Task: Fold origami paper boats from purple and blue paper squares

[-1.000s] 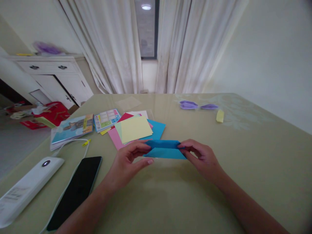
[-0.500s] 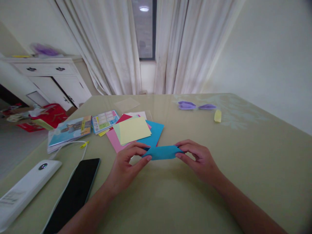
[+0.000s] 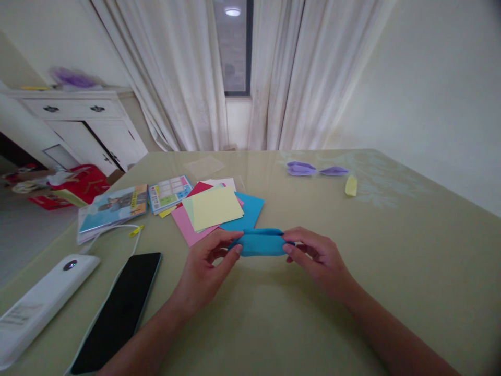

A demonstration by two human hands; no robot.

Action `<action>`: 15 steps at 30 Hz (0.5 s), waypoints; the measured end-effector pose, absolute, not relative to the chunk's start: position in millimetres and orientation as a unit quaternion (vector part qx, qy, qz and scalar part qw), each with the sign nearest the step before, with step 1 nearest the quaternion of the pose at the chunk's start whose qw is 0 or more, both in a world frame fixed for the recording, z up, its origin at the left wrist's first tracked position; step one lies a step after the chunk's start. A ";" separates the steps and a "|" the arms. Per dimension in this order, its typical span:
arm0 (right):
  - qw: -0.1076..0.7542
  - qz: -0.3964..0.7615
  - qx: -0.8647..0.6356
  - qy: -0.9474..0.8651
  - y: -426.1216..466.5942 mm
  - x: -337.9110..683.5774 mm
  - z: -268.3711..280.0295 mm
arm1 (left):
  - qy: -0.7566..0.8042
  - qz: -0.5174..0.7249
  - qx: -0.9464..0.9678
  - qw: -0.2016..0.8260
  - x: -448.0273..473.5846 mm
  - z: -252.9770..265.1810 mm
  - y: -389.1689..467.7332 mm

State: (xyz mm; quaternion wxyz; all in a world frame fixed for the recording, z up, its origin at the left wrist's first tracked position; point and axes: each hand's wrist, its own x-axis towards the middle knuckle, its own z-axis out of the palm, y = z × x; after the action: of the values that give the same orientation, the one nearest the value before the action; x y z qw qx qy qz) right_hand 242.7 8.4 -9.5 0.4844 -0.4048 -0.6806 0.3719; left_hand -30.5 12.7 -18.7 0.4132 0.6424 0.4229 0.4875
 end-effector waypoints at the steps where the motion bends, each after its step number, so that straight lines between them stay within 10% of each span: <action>1: 0.485 0.372 -0.407 -0.679 7.9 241.8 -9.9 | 0.417 0.488 0.650 0.406 -31.3 -19.3 13.0; 15: 0.462 0.341 -0.421 -0.703 5.8 240.8 -7.4 | 0.346 0.458 0.791 0.211 -34.8 -16.8 16.6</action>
State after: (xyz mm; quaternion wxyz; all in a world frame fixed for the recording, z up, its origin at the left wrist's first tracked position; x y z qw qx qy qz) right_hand 240.8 5.8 -7.4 0.4615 -0.4208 -0.7028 0.3406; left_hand -34.8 16.6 -16.8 0.2115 0.7908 0.3460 0.4584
